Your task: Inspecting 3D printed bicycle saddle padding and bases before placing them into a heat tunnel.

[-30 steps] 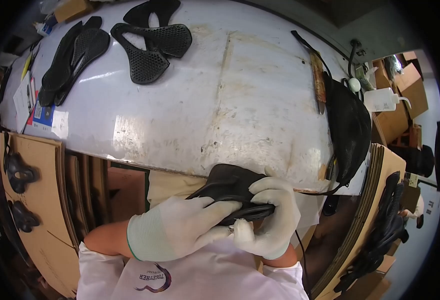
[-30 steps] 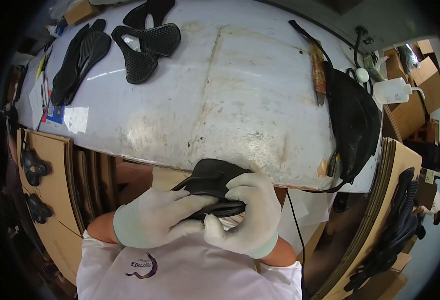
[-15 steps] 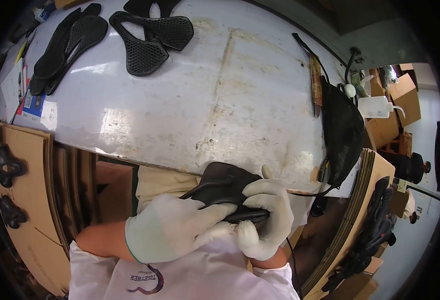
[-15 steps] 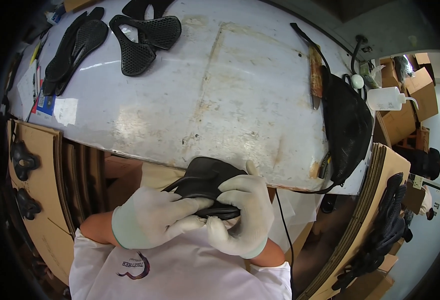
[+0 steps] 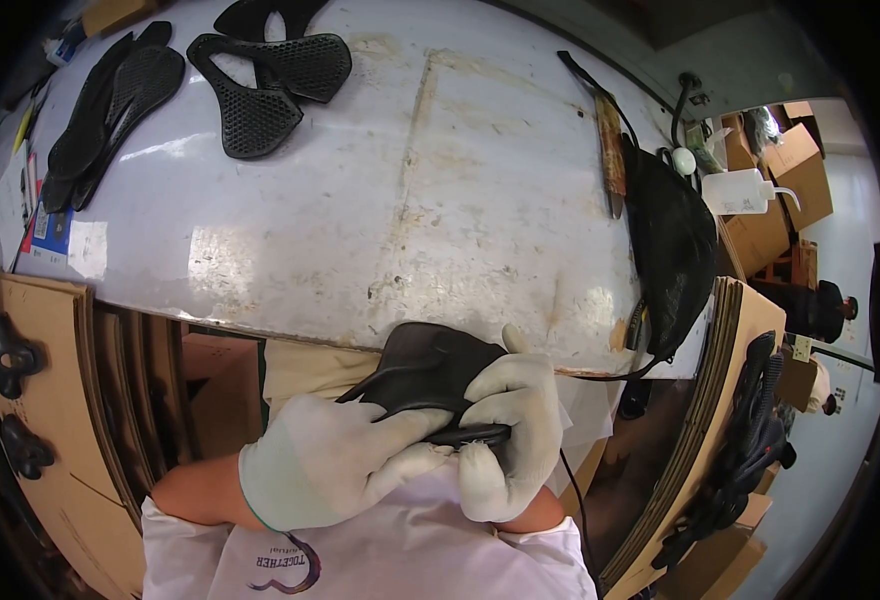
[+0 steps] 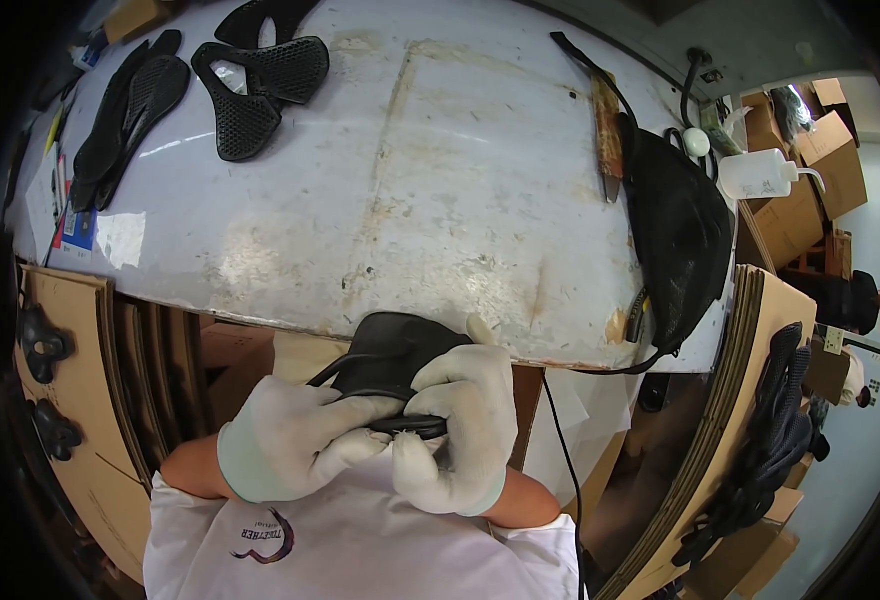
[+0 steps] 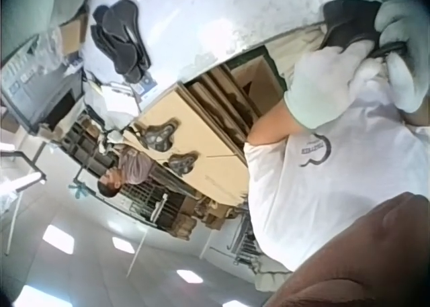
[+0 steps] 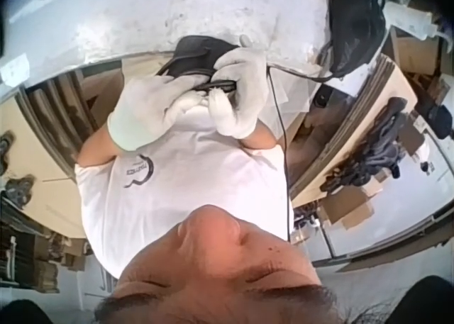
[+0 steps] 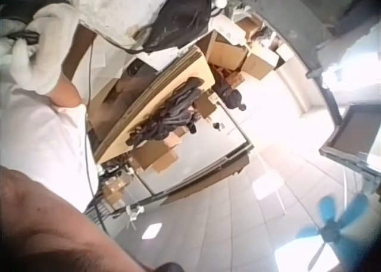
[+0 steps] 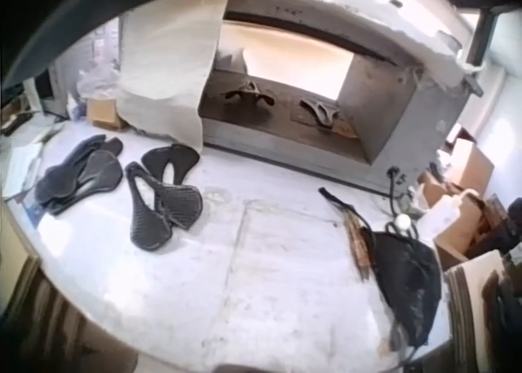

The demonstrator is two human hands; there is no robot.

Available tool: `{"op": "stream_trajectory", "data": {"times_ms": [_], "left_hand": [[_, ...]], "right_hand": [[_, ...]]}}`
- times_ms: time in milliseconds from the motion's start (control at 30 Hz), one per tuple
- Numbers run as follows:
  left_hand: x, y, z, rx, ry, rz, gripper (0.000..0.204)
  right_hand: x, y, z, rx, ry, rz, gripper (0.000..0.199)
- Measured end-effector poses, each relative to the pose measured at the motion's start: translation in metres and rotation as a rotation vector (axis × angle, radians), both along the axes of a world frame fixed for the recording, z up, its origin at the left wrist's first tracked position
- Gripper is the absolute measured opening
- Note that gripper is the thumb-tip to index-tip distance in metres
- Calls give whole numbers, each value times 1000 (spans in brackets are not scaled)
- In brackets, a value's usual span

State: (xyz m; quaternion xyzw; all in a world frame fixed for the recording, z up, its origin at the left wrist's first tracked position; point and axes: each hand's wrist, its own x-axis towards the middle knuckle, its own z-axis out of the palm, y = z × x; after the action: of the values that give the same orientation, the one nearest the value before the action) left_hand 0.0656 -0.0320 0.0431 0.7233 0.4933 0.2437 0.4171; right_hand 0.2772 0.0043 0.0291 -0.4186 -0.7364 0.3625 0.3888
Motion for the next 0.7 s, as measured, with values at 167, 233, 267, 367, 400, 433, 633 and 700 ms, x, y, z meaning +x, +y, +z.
{"op": "stream_trajectory", "data": {"times_ms": [167, 233, 267, 367, 400, 433, 633, 700], "left_hand": [[2, 1, -1, 11, 5, 1, 35], [1, 2, -1, 18, 23, -3, 35], [0, 2, -1, 20, 24, -4, 35], [-2, 2, -1, 0, -4, -3, 32], [-3, 2, 0, -14, 7, -4, 32], [-2, 3, 2, -26, 16, -8, 31], [-5, 5, -3, 3, -76, 25, 34], [-5, 10, 2, 5, -58, 8, 37]], "right_hand": [[-2, 3, -3, 56, 0, -15, 18], [-2, 5, -1, 41, 8, 8, 18], [0, 5, -2, 44, 10, 7, 18], [7, 5, -3, 25, 28, 71, 17], [9, 4, -3, -37, 61, 83, 18], [10, 4, -2, -98, 93, 92, 20], [11, 16, -2, -109, 152, 154, 19], [11, 16, -4, -126, 151, 143, 14]]}}
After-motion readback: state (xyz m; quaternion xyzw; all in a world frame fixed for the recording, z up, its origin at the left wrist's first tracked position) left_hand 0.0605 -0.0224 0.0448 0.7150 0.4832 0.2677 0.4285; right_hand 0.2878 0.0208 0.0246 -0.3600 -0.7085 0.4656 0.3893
